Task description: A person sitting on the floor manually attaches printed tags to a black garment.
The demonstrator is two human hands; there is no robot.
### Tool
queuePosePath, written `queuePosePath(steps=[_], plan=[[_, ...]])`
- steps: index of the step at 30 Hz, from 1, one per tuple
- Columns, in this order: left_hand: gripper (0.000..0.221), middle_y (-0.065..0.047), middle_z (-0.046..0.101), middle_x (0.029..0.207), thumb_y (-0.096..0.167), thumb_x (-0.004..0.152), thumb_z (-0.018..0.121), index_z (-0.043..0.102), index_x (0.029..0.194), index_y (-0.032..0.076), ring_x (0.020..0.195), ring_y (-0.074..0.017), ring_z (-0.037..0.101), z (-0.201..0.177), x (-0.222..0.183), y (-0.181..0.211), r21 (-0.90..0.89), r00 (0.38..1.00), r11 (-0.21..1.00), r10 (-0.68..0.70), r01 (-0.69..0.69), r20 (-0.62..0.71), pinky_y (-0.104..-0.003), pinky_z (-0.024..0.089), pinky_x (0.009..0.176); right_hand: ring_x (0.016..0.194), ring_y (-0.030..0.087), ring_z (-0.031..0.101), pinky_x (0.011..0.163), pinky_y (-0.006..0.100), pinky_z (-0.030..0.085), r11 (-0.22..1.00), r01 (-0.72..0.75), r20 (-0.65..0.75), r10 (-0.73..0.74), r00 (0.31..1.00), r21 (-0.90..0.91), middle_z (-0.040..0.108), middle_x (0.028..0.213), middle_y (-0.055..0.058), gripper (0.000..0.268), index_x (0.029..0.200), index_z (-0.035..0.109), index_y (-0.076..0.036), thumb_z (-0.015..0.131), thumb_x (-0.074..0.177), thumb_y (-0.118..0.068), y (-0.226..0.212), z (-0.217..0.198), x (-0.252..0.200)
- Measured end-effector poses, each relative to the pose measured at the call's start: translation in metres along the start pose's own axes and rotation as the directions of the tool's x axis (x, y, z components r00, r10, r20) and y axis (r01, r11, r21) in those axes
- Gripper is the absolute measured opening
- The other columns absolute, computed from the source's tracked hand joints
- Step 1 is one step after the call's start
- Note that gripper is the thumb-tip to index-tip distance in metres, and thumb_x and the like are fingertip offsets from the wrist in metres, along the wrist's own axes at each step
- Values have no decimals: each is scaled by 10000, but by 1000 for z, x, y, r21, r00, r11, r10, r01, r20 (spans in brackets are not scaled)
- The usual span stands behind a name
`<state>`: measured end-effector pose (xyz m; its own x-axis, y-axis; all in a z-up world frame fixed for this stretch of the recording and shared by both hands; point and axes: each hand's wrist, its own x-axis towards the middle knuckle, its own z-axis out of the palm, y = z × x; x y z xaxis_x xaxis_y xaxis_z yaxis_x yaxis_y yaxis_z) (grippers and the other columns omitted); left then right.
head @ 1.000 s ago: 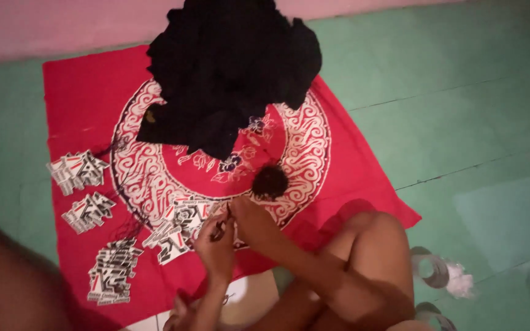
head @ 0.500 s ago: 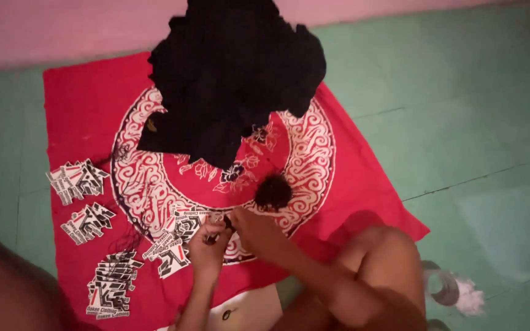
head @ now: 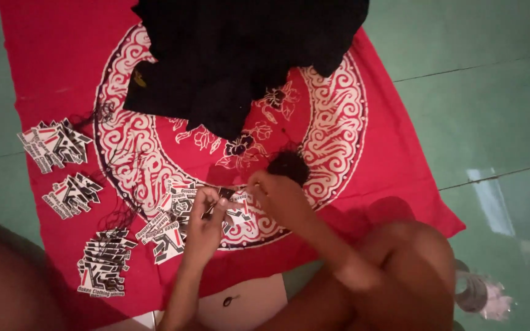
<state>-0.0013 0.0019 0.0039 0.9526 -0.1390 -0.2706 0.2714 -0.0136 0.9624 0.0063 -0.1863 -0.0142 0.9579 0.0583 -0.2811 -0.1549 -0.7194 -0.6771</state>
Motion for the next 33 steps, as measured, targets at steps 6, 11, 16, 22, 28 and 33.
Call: queuePosePath(steps=[6, 11, 16, 22, 28, 33], plan=[[79, -159, 755, 1019, 146, 1054, 462, 478, 1123, 109, 603, -117, 547, -6, 16, -33, -26, 997, 999, 36, -34, 65, -239, 394, 577, 830, 417, 718, 754, 500, 539, 980, 27, -14, -25, 1000, 196, 710, 766, 166, 198, 1007, 608, -189, 529, 998, -370, 13, 4, 8], [578, -147, 661, 1122, 523, 925, 566, 482, 1289, 81, 668, -59, 451, -11, 23, -72, -318, 979, 948, 66, 0, 195, -194, 368, 576, 634, 261, 634, 661, 390, 517, 932, 44, -54, -26, 998, 361, 632, 639, 148, 296, 827, 660, -110, 641, 966, -372, 19, 9, 8], [1054, -147, 517, 1265, 819, 814, 516, 385, 1468, 2, 810, -55, 396, -4, 19, -67, -608, 936, 794, 206, 10, 284, -169, 341, 652, 630, 144, 567, 634, 314, 504, 895, 94, -74, -68, 995, 436, 566, 588, 55, 149, 847, 732, -146, 701, 915, -274, 15, 3, 1], [1327, -59, 379, 1153, 968, 656, 457, 328, 1529, -24, 835, -75, 331, -7, 12, -48, -535, 943, 845, 178, -1, 280, -181, 296, 672, 596, 136, 572, 614, 303, 502, 880, 133, -73, -112, 991, 457, 602, 555, 78, 125, 925, 787, -108, 772, 841, -200, 12, 0, -2], [373, -48, 543, 996, 263, 977, 608, 584, 1267, 30, 720, -70, 404, -13, 2, -34, -204, 996, 979, 41, -23, 82, -190, 352, 582, 573, 81, 543, 578, 258, 474, 868, 161, -78, -141, 987, 470, 566, 523, 46, 158, 878, 817, -122, 848, 745, -201, 6, 1, 1], [340, -134, 632, 1108, -101, 875, 678, 629, 1198, -7, 762, -141, 647, -16, -2, -43, -177, 976, 967, 153, -180, -157, -266, 542, 759, 548, 103, 557, 600, 260, 502, 868, 243, -117, -214, 970, 434, 530, 522, 31, 120, 915, 810, -120, 808, 823, -197, 4, -1, -3]])
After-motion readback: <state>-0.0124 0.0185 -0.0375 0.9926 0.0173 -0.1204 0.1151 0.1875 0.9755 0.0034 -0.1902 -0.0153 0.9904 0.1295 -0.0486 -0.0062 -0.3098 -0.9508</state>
